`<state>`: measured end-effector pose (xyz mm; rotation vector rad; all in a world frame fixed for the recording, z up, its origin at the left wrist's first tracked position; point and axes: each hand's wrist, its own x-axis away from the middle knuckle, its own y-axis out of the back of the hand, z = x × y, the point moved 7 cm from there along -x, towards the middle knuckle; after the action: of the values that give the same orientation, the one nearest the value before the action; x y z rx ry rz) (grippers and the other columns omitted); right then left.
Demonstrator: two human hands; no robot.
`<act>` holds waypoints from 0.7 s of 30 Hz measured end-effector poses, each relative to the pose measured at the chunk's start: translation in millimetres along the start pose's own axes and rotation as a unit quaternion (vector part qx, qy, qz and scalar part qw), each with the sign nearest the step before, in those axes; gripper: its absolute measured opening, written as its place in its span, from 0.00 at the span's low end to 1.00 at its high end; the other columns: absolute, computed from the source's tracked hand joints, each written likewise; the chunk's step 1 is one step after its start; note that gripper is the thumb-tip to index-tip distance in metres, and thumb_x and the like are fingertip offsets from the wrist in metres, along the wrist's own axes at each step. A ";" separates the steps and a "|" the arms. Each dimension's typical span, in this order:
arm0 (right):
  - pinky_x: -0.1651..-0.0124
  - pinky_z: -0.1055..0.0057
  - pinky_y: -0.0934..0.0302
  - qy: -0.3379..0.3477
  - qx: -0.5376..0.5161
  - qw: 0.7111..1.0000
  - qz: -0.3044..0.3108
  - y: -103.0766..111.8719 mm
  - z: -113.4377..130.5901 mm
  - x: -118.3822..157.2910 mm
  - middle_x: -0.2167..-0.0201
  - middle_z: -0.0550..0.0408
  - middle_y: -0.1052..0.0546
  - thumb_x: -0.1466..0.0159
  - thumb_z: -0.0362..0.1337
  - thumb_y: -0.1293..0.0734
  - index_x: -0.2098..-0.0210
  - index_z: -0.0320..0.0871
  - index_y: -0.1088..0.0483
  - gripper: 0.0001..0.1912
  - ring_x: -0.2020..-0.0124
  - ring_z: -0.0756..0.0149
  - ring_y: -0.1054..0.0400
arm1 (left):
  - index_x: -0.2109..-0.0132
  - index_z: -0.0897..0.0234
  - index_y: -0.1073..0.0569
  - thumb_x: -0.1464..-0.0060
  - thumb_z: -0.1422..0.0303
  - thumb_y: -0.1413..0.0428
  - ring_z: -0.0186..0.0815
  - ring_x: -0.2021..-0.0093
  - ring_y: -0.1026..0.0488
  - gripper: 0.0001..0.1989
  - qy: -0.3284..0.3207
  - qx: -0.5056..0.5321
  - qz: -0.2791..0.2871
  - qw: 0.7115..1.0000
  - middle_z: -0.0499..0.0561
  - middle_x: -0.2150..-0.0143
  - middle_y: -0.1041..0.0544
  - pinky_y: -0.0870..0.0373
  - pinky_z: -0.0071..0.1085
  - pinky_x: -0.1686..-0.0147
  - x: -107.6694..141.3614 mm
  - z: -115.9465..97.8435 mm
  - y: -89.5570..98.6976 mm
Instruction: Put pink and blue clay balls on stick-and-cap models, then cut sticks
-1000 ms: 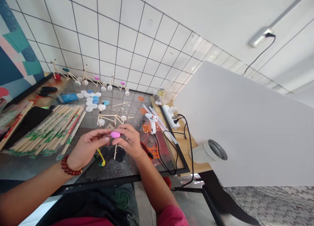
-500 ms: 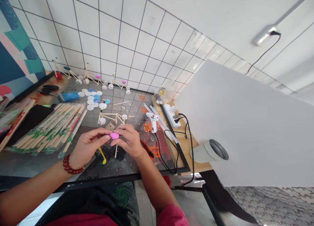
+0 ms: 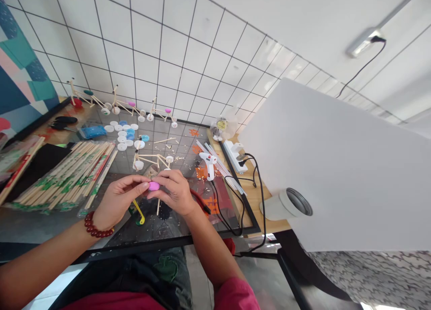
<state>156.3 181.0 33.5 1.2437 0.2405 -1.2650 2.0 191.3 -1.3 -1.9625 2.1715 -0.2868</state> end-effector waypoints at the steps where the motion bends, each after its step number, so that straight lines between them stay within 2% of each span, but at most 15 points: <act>1: 0.52 0.64 0.29 0.002 0.004 1.000 -0.002 0.5 0.4 -0.2 0.59 0.50 0.20 0.37 0.45 0.26 0.52 0.48 0.23 0.15 0.57 0.63 0.25 | 0.65 0.62 0.16 0.56 0.54 0.30 0.36 0.69 0.25 0.17 0.003 0.010 0.000 1.000 0.52 0.69 0.18 0.26 0.31 0.65 -0.3 1.2 0.3; 5: 0.53 0.65 0.29 0.014 0.023 1.000 -0.007 2.1 4.2 -2.0 0.59 0.51 0.20 0.35 0.45 0.28 0.51 0.49 0.24 0.14 0.57 0.63 0.25 | 0.65 0.64 0.16 0.52 0.50 0.33 0.36 0.71 0.27 0.20 0.027 0.038 0.016 0.999 0.50 0.74 0.21 0.27 0.32 0.67 -0.3 5.4 -1.1; 11: 0.53 0.65 0.29 0.034 0.004 0.999 -0.013 1.3 6.1 -1.2 0.58 0.50 0.21 0.33 0.40 0.29 0.49 0.49 0.24 0.13 0.57 0.64 0.25 | 0.69 0.65 0.16 0.59 0.55 0.28 0.33 0.70 0.26 0.17 0.055 0.032 0.025 0.998 0.51 0.71 0.19 0.28 0.28 0.66 -0.5 5.0 -4.0; 17: 0.53 0.66 0.28 -0.004 -0.060 0.998 -0.011 1.8 0.5 -2.3 0.57 0.50 0.22 0.35 0.40 0.28 0.49 0.49 0.24 0.14 0.56 0.65 0.26 | 0.69 0.66 0.16 0.62 0.58 0.26 0.31 0.71 0.25 0.17 0.158 0.158 0.062 0.973 0.52 0.71 0.18 0.25 0.27 0.67 -1.4 21.6 -8.3; 21: 0.53 0.66 0.29 -0.007 -0.095 0.995 -0.017 2.9 0.6 -3.2 0.57 0.51 0.22 0.35 0.41 0.27 0.50 0.49 0.24 0.15 0.57 0.66 0.26 | 0.67 0.66 0.15 0.62 0.64 0.25 0.30 0.71 0.24 0.15 0.190 0.187 0.082 0.960 0.54 0.68 0.17 0.24 0.25 0.66 -1.2 28.4 -10.0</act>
<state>157.1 181.8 37.8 1.0724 0.3651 -1.2491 19.5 191.2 -25.8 -1.6071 2.2647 -1.0354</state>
